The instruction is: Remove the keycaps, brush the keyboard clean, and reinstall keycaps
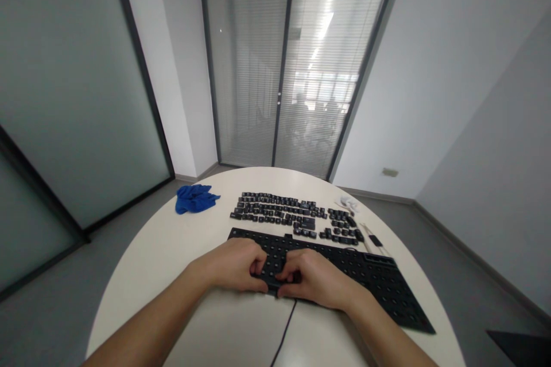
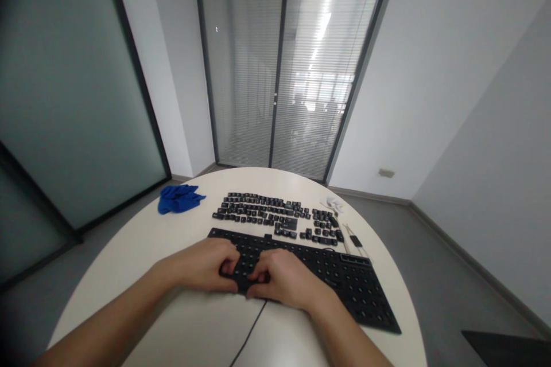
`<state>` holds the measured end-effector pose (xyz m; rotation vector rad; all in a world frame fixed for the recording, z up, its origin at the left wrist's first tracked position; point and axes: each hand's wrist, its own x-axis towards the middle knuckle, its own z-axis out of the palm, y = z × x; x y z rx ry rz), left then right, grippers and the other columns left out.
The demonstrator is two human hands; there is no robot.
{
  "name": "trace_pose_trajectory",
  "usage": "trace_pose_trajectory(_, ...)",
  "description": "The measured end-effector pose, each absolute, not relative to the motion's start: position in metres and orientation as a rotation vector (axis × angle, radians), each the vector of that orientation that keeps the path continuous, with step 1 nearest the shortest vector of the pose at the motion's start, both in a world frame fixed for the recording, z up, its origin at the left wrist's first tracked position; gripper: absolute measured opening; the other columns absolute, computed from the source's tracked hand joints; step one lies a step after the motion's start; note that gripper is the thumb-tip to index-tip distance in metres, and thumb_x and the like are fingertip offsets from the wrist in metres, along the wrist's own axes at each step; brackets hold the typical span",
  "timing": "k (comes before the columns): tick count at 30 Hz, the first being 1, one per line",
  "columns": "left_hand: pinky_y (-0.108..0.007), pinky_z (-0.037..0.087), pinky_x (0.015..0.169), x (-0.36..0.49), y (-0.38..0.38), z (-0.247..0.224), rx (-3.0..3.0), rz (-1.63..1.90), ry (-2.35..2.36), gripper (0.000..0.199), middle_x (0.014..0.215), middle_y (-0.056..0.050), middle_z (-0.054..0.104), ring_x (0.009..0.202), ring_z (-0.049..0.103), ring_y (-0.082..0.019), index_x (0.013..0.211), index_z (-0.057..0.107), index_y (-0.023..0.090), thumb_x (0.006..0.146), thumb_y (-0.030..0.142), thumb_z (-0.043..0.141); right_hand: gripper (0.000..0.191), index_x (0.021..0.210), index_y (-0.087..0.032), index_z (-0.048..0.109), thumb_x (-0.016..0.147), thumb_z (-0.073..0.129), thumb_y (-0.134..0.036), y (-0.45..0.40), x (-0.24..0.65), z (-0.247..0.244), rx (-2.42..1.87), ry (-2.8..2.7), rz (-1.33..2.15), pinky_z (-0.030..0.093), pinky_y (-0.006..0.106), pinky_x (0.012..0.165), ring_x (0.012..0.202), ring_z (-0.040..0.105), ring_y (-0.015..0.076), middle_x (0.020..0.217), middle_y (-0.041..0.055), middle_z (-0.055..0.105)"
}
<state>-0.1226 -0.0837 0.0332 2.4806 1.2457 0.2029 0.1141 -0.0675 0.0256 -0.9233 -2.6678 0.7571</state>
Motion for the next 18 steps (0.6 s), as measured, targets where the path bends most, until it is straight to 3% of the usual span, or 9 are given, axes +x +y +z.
trace_pose_trajectory(4, -0.027, 0.037, 0.063, -0.117, -0.085, 0.034, 2.552, 0.277, 1.243, 0.027, 0.076, 0.0, 0.066, 0.073, 0.06, -0.018, 0.073, 0.064, 0.02, 0.08, 0.044, 0.075, 0.018, 0.098, -0.024, 0.078, 0.094, 0.063, -0.034, -0.06, 0.122, 0.026, -1.028, -2.575, 0.648, 0.047, 0.027, 0.073, 0.082, 0.067, 0.0182, 0.09, 0.0016, 0.075)
trace_pose_trajectory(9, -0.032, 0.044, 0.079, -0.111, -0.084, 0.03, 2.639, 0.406, 1.095, 0.024, 0.097, -0.003, 0.069, 0.093, 0.062, -0.023, 0.091, 0.069, 0.022, 0.077, 0.038, 0.08, 0.025, 0.114, -0.02, 0.073, 0.097, 0.056, -0.029, -0.041, 0.137, 0.016, -1.215, -2.388, 0.351, 0.048, 0.037, 0.095, 0.106, 0.066, 0.0253, 0.111, 0.0085, 0.074)
trace_pose_trajectory(18, -0.029, 0.046, 0.077, -0.118, -0.085, 0.032, 2.581, 0.328, 1.077, 0.028, 0.094, 0.0, 0.069, 0.09, 0.065, -0.021, 0.086, 0.07, 0.023, 0.07, 0.042, 0.085, 0.029, 0.116, -0.02, 0.072, 0.097, 0.051, -0.018, -0.031, 0.13, 0.003, -1.316, -2.373, 0.286, 0.049, 0.034, 0.095, 0.105, 0.069, 0.0234, 0.113, 0.0075, 0.075)
